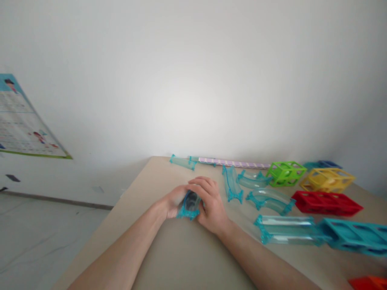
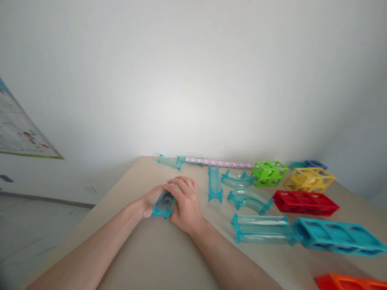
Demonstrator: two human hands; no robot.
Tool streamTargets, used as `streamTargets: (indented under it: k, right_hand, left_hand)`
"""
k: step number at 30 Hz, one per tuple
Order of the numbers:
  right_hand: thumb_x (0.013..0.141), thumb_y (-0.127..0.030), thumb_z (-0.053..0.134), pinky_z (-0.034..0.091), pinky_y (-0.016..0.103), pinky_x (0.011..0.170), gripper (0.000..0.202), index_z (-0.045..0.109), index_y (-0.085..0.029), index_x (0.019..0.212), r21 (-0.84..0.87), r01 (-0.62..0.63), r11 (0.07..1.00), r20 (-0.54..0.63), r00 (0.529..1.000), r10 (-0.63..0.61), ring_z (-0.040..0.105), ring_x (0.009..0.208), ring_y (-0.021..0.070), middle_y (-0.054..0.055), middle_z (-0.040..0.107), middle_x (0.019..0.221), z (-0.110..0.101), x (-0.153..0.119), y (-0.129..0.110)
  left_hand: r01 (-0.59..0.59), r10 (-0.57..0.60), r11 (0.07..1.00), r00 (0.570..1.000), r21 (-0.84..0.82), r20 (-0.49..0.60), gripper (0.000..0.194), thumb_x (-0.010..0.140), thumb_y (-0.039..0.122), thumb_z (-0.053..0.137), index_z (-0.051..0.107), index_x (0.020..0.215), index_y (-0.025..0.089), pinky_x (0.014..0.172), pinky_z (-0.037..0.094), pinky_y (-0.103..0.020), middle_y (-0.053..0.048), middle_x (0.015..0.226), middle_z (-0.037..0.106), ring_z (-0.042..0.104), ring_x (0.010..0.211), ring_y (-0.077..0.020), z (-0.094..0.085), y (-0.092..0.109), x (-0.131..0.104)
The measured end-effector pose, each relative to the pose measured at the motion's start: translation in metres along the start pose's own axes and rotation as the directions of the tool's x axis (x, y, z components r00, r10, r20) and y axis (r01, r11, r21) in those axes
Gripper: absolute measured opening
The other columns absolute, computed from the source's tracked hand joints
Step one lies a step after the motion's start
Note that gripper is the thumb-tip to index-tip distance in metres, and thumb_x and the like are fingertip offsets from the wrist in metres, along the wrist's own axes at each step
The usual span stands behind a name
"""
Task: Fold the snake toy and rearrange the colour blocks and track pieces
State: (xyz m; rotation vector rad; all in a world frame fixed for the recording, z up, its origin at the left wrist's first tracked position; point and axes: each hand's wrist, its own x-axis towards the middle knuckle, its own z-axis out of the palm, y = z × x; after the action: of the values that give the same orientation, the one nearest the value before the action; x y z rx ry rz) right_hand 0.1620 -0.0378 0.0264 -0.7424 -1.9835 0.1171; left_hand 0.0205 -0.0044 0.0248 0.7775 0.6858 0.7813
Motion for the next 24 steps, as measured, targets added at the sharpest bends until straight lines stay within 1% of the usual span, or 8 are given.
streamTargets:
  k: [3, 5, 8, 11, 16, 18, 20, 24]
  right_hand:
    - [0.073, -0.002, 0.04, 0.033, 0.048, 0.104, 0.063, 0.046, -0.021, 0.133, -0.038, -0.18, 0.983, -0.13, 0.976, 0.174, 0.039, 0.127, 0.0259, 0.012, 0.046, 0.136, 0.002, -0.002, 0.006]
    - [0.083, -0.007, 0.037, 0.038, 0.046, 0.102, 0.056, 0.041, -0.021, 0.137, 0.067, -0.315, 0.947, -0.178, 0.93, 0.322, 0.047, 0.121, 0.0237, 0.012, 0.048, 0.134, 0.004, -0.004, 0.012]
    - [0.093, -0.025, 0.038, 0.048, 0.04, 0.09, 0.045, 0.039, -0.021, 0.138, 0.283, -0.447, 0.848, -0.047, 0.877, 0.478, 0.06, 0.103, 0.021, 0.01, 0.061, 0.119, 0.009, -0.008, 0.02]
    - [0.092, -0.036, 0.047, 0.049, 0.038, 0.086, 0.048, 0.041, -0.019, 0.136, 0.347, -0.484, 0.803, 0.092, 0.87, 0.484, 0.062, 0.099, 0.021, 0.009, 0.065, 0.113, 0.012, -0.009, 0.02]
    - [0.084, -0.036, 0.06, 0.048, 0.036, 0.085, 0.052, 0.048, -0.015, 0.129, 0.235, -0.452, 0.861, 0.139, 0.892, 0.43, 0.062, 0.089, 0.0197, 0.007, 0.067, 0.1, 0.013, -0.006, 0.011]
    - [0.081, -0.035, 0.064, 0.048, 0.036, 0.084, 0.053, 0.048, -0.015, 0.128, 0.187, -0.447, 0.875, 0.12, 0.894, 0.431, 0.062, 0.087, 0.0194, 0.006, 0.067, 0.096, 0.012, -0.005, 0.01]
    - [0.082, -0.033, 0.063, 0.047, 0.035, 0.083, 0.05, 0.049, -0.015, 0.127, 0.155, -0.443, 0.883, 0.109, 0.896, 0.43, 0.062, 0.085, 0.0191, 0.005, 0.068, 0.093, 0.011, -0.004, 0.009]
    - [0.088, -0.033, 0.054, 0.047, 0.035, 0.085, 0.042, 0.052, -0.017, 0.127, 0.136, -0.414, 0.9, 0.12, 0.909, 0.4, 0.062, 0.089, 0.0207, 0.007, 0.068, 0.097, 0.007, -0.005, 0.01]
  left_hand:
    - [-0.129, 0.12, 0.991, 0.979, -0.046, -0.168, 0.014, 0.076, 0.027, 0.062, 0.063, 0.08, 0.013, 0.06, 0.053, -0.028, -0.004, 0.068, 0.067, 0.064, 0.058, -0.0161, 0.002, 0.01, -0.001]
    - [-0.305, 0.281, 0.951, 0.92, -0.052, -0.274, 0.015, 0.074, 0.028, 0.065, 0.062, 0.08, 0.014, 0.059, 0.053, -0.029, -0.003, 0.068, 0.067, 0.063, 0.057, -0.0156, 0.003, 0.017, -0.002]
    - [-0.516, 0.494, 0.857, 0.817, 0.006, -0.298, 0.018, 0.068, 0.025, 0.072, 0.058, 0.072, 0.015, 0.063, 0.052, -0.028, 0.0, 0.067, 0.065, 0.063, 0.058, -0.014, 0.005, 0.021, -0.003]
    - [-0.606, 0.608, 0.788, 0.735, 0.11, -0.3, 0.022, 0.064, 0.024, 0.076, 0.058, 0.074, 0.016, 0.068, 0.051, -0.027, 0.0, 0.071, 0.066, 0.063, 0.064, -0.0137, 0.006, 0.017, 0.0]
    - [-0.63, 0.706, 0.708, 0.638, 0.318, -0.307, 0.034, 0.067, 0.028, 0.075, 0.064, 0.098, 0.019, 0.075, 0.049, -0.026, -0.003, 0.094, 0.069, 0.064, 0.081, -0.0151, 0.005, 0.011, 0.004]
    - [-0.627, 0.729, 0.683, 0.618, 0.374, -0.295, 0.034, 0.07, 0.031, 0.074, 0.065, 0.1, 0.019, 0.075, 0.048, -0.024, -0.004, 0.097, 0.068, 0.063, 0.084, -0.015, 0.004, 0.011, 0.005]
    - [-0.625, 0.73, 0.681, 0.618, 0.381, -0.292, 0.029, 0.073, 0.035, 0.071, 0.066, 0.096, 0.017, 0.073, 0.049, -0.023, -0.004, 0.092, 0.067, 0.062, 0.081, -0.0143, 0.003, 0.012, 0.005]
    - [-0.608, 0.665, 0.747, 0.684, 0.268, -0.301, 0.029, 0.073, 0.04, 0.071, 0.066, 0.088, 0.016, 0.063, 0.05, -0.024, -0.002, 0.08, 0.065, 0.061, 0.068, -0.0133, 0.005, 0.014, 0.004]
